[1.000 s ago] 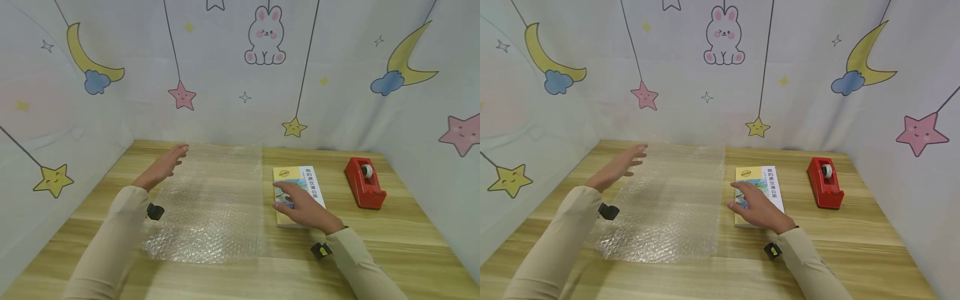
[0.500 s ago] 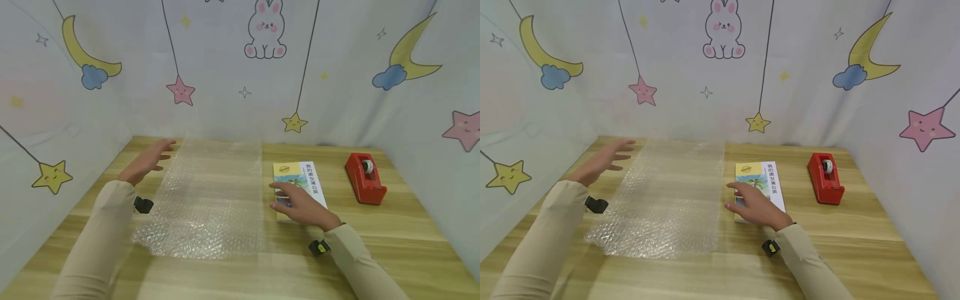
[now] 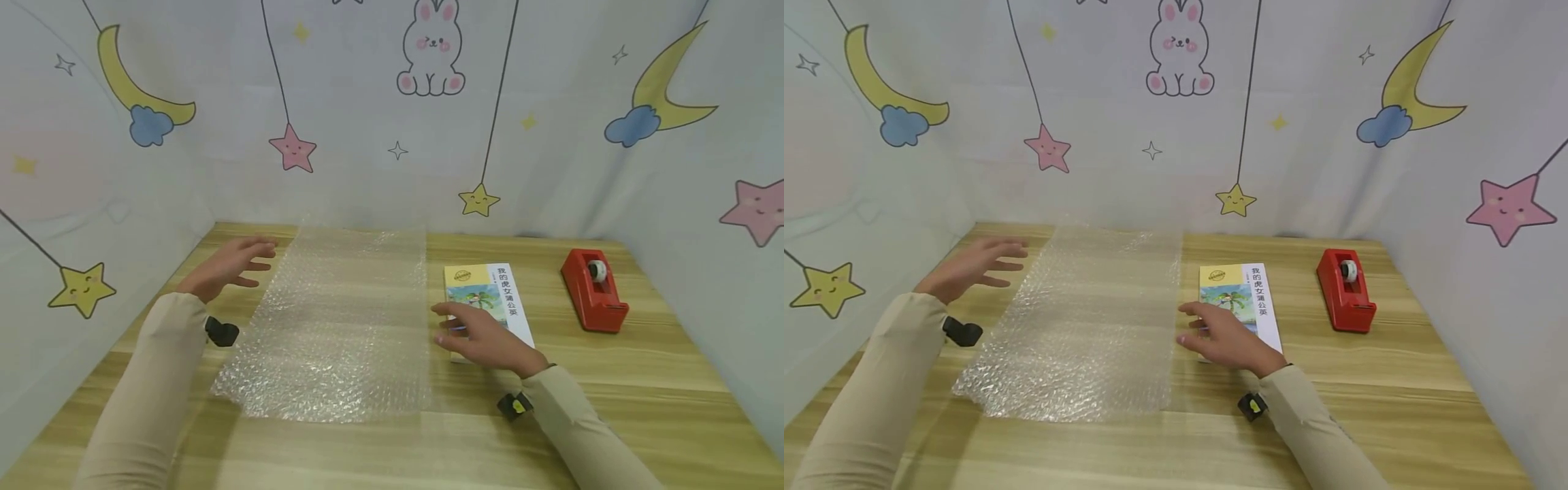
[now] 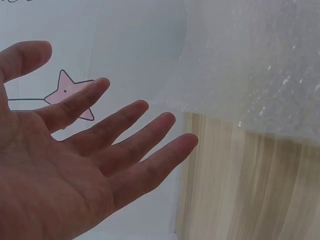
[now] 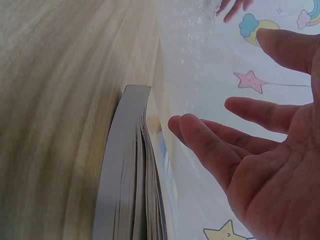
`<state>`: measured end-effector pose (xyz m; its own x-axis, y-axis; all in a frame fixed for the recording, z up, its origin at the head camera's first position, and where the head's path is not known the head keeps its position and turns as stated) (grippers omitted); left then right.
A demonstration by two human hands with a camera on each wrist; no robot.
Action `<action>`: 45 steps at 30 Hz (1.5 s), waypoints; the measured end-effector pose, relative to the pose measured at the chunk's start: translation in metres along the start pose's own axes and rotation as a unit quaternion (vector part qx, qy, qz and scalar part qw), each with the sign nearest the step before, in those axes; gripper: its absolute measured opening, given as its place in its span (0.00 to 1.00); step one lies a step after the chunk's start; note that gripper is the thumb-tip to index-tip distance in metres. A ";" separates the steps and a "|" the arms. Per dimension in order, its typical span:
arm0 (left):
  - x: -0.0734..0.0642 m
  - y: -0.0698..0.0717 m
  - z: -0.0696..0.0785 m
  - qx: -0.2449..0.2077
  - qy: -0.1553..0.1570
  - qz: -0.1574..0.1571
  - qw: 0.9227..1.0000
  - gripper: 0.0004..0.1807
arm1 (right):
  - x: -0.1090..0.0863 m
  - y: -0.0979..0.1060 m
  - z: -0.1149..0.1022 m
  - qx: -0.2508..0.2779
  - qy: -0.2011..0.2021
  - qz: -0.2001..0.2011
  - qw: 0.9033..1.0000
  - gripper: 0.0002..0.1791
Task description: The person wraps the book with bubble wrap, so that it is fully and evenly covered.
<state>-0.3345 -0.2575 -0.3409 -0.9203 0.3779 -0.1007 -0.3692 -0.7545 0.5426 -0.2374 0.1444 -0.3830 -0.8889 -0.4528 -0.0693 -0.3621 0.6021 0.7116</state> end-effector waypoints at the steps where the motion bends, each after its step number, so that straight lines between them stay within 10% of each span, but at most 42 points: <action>1: 0.000 0.000 -0.002 -0.003 -0.002 -0.001 1.000 0.38 | 0.001 -0.001 0.000 0.003 0.000 -0.002 1.000 0.30; 31: 0.009 -0.016 -0.037 0.031 0.023 -0.037 0.999 0.26 | 0.013 -0.029 0.001 0.051 -0.029 -0.035 0.998 0.28; 45: 0.003 -0.013 -0.033 0.078 -0.025 -0.024 0.996 0.24 | 0.013 -0.025 0.001 0.037 -0.028 -0.016 0.999 0.30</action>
<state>-0.3367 -0.2642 -0.3760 -0.8931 0.4407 -0.0909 -0.3848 -0.6433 0.6618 -0.2405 0.1240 -0.4023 -0.8901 -0.4361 -0.1325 -0.4091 0.6360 0.6544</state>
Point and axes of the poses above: each hand's wrist, its own x-axis towards the middle knuckle, its own y-axis out of the back of the hand, z = x × y, the point moved 6 cm from there along x, towards the middle knuckle, and after that the axes turned 10 degrees about -y, right-handed, at the moved point
